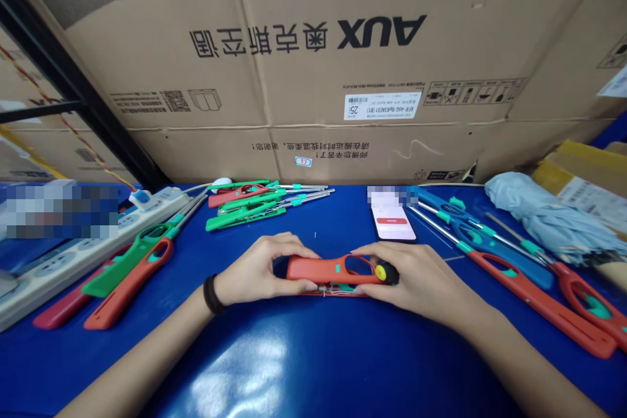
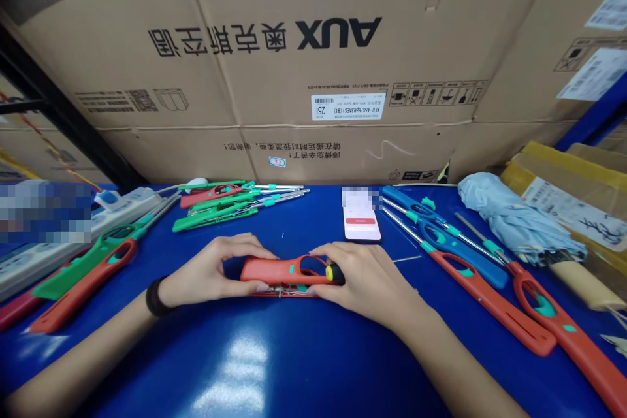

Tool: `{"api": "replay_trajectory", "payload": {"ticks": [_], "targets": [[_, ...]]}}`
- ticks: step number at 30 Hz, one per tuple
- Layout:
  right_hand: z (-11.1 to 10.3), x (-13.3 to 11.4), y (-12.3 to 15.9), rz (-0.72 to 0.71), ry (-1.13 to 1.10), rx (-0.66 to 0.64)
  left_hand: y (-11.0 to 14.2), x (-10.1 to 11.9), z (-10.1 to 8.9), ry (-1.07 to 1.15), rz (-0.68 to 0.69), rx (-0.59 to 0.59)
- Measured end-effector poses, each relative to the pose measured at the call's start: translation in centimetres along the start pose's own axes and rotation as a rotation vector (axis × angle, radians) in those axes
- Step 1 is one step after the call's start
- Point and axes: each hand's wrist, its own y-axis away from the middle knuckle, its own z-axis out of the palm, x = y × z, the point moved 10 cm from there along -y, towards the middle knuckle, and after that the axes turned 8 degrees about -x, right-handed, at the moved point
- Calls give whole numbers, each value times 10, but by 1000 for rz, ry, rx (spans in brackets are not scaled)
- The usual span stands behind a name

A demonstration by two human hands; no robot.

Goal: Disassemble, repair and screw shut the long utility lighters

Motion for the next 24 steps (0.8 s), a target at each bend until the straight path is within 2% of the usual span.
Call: {"api": "replay_trajectory", "payload": {"ticks": [7, 14, 24], "targets": [[9, -3, -2, -17, -26, -41, 3, 1, 7, -210, 20, -48], [16, -2, -3, -11, -22, -80, 3, -5, 9, -267, -6, -76], [14, 4, 1, 28, -14, -87, 3, -3, 10, -288, -9, -83]]}}
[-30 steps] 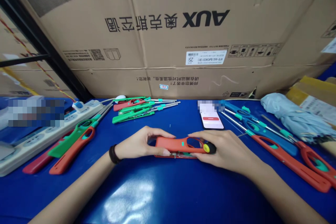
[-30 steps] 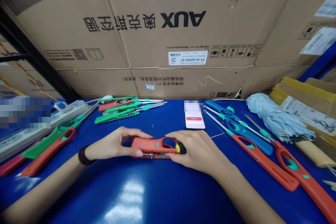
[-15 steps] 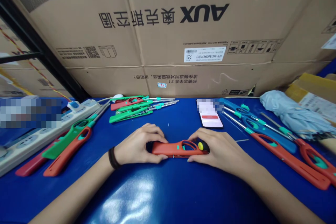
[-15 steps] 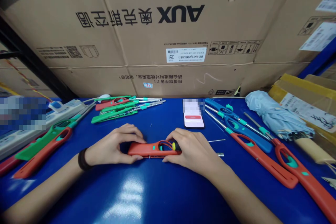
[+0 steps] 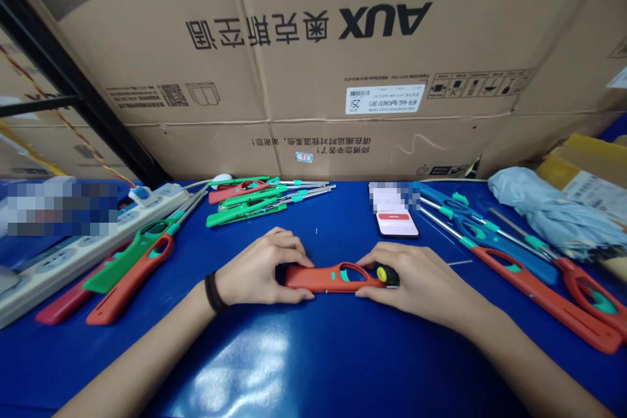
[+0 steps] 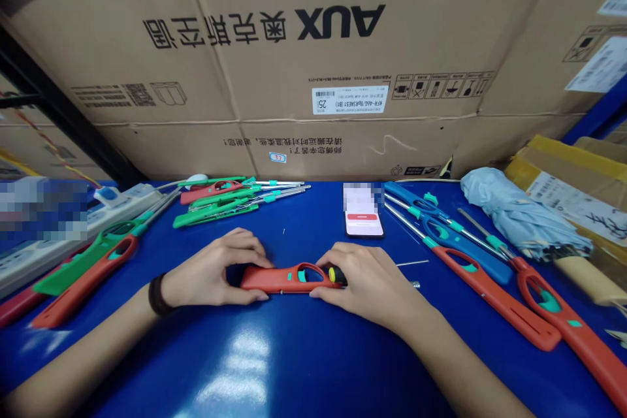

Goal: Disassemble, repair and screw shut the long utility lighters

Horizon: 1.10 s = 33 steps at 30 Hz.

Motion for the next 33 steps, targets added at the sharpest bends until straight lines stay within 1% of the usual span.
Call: {"api": "replay_trajectory", "payload": {"ticks": [6, 12, 18, 26, 29, 33], "targets": [[-2, 3, 2, 16, 6, -1, 1, 2, -2, -2, 16, 17], [-2, 4, 3, 18, 12, -11, 1, 3, 0, -2, 20, -4], [-8, 2, 6, 15, -2, 26, 1, 4, 0, 6, 29, 4], [-3, 4, 3, 43, 62, -8, 0, 2, 1, -1, 27, -7], [-3, 3, 4, 32, 48, -3, 1, 1, 3, -2, 23, -10], [-4, 0, 7, -6, 19, 39, 1, -2, 4, -15, -3, -6]]}}
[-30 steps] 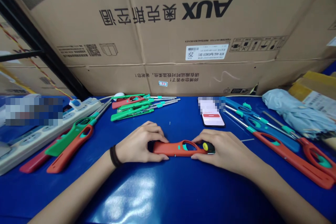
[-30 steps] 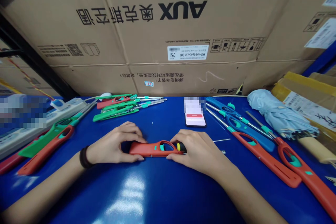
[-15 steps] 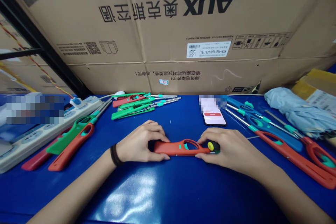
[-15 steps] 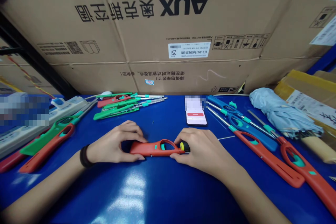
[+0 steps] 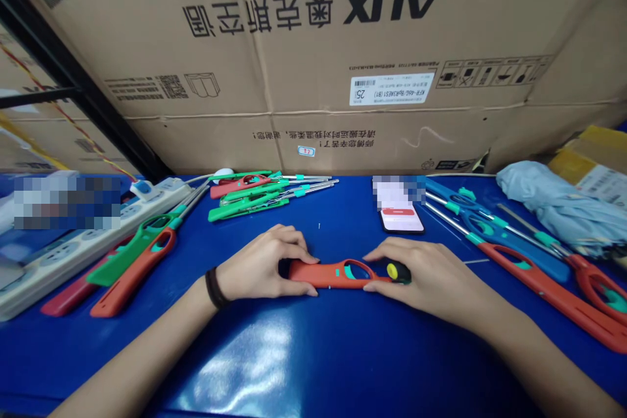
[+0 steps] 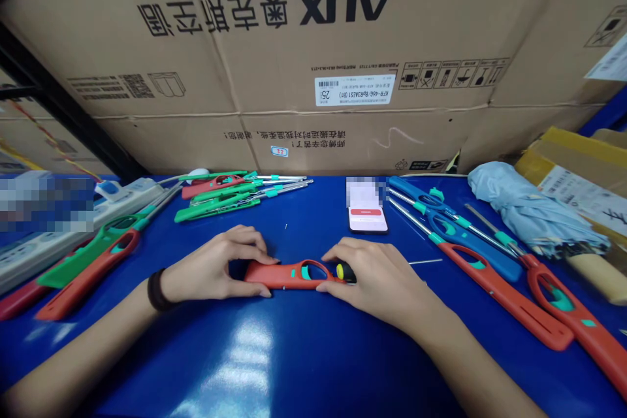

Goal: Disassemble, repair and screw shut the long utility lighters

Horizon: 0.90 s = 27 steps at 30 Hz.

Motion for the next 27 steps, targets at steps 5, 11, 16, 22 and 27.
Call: {"api": "replay_trajectory", "payload": {"ticks": [5, 11, 16, 22, 27], "targets": [[11, -14, -2, -102, 9, -4, -1, 2, 1, -68, -5, -19], [19, -29, -6, -144, 142, -18, 0, 21, 5, -326, 122, 50], [15, -36, -3, -248, 298, 68, 4, 49, 10, -605, 283, 201], [5, -38, 4, -313, 279, 155, 3, 49, 8, -552, 248, 181], [5, -36, 4, -287, 198, 152, -1, 44, 10, -454, 194, 151]]}}
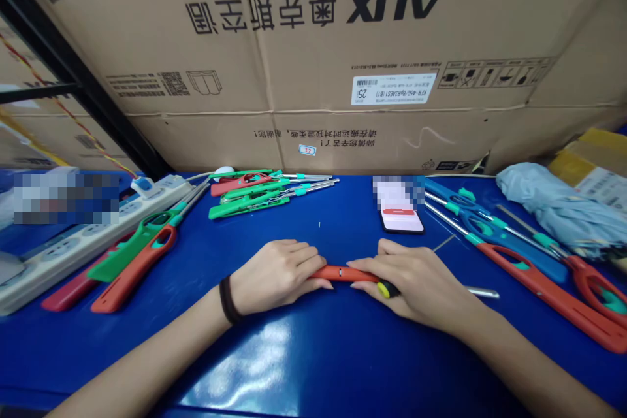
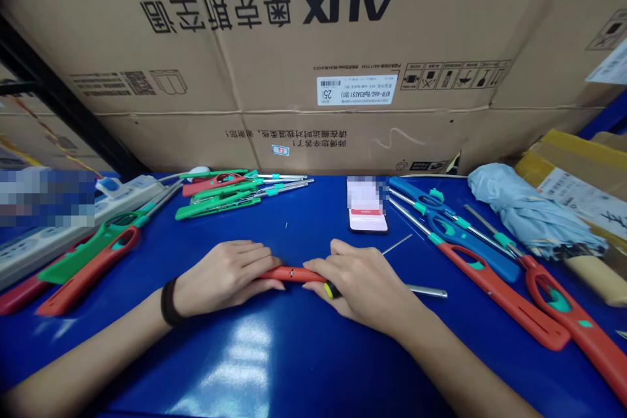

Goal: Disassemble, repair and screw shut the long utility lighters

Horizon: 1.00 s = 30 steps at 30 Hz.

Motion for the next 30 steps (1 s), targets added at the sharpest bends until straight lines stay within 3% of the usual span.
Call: {"api": "replay_trajectory", "payload": {"ticks": [13, 22, 26, 30], "targets": [[-9, -7, 3, -78, 19, 139, 0, -9, -7, 155, -32, 48], [-21, 38, 6, 119, 34, 35, 3, -8, -16, -57, -21, 89], [-19, 27, 5, 69, -4, 51, 4, -14, -9, -115, -27, 32], [-16, 4, 0, -19, -60, 70, 1, -6, -3, -176, -3, 27]]}}
